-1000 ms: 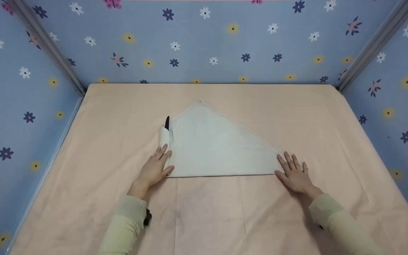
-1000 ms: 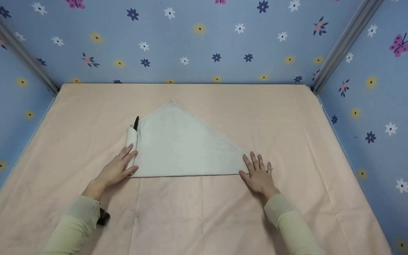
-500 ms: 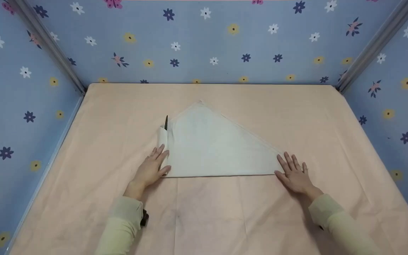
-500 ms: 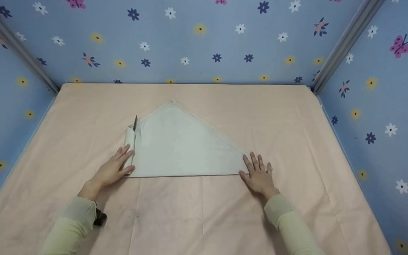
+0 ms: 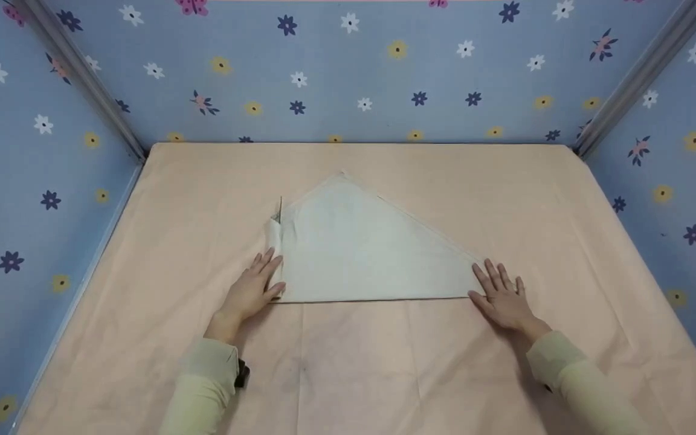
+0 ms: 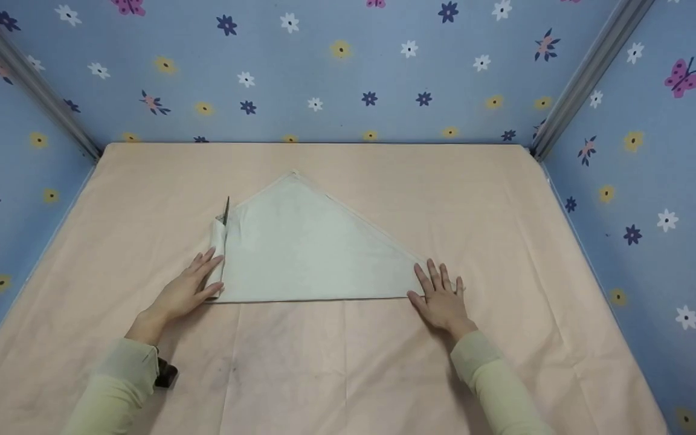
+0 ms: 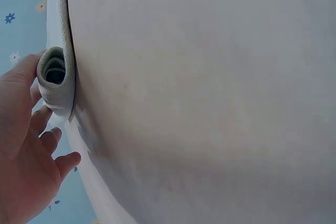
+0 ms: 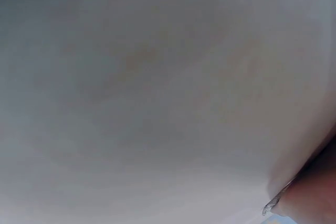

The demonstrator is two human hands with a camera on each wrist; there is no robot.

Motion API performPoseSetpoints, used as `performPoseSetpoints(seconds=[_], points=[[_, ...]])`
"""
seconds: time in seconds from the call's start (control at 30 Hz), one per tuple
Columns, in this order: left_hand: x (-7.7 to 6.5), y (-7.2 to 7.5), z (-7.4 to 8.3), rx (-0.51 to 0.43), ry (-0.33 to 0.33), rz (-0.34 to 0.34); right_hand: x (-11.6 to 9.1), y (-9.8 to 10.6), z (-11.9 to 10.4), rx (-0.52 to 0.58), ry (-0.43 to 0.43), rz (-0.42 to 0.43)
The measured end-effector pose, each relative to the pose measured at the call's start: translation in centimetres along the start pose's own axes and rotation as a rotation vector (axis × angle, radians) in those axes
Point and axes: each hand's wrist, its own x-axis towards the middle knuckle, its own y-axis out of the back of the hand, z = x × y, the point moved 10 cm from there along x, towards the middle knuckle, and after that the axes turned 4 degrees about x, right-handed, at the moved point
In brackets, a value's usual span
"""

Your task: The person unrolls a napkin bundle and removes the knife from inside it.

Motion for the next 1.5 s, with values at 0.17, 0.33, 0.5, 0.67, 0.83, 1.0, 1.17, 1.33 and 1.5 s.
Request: performPoseSetpoints(seconds=[0.17, 0.33, 0.5, 0.67, 0.83, 1.0, 1.17, 1.33, 1.5], points=[[-0.3, 0.1, -0.3, -0.006, 0.000, 0.000, 0.0, 0.0, -0.1, 0.002, 0.003, 0.002], [-0.5, 0.2, -0.7, -0.014, 0.006, -0.001, 0.0, 0.0, -0.1, -0.003, 0.005, 0.001], [-0.6, 0.5, -0.9, -0.026, 0.021, -0.002, 0.0, 0.0, -0.1, 0.002, 0.004, -0.006], [-0.7, 0.5, -1.0, -0.030, 0.024, -0.004, 0.0, 0.0, -0.1, -0.004, -0.005, -0.013], [-0.8, 0.6, -1.2, -0.026, 0.027, 0.000, 0.1, -0.1, -0.2, -0.002, -0.005, -0.011], [-0.9, 0.6, -1.4, -0.020, 0.031, 0.000, 0.0, 0.0, -0.2, -0.008, -0.002, -0.004], [-1.1, 0.6, -1.8, -0.019, 0.042, -0.012, 0.0, 0.0, -0.2, -0.008, 0.002, 0.000], [-1.2, 0.5, -2.2, -0.031, 0.060, -0.032, 0.0, 0.1, -0.2, -0.002, 0.001, -0.001], [-1.5, 0.5, -2.5, -0.047, 0.052, -0.030, 0.0, 0.1, -0.3, -0.004, 0.011, 0.004]])
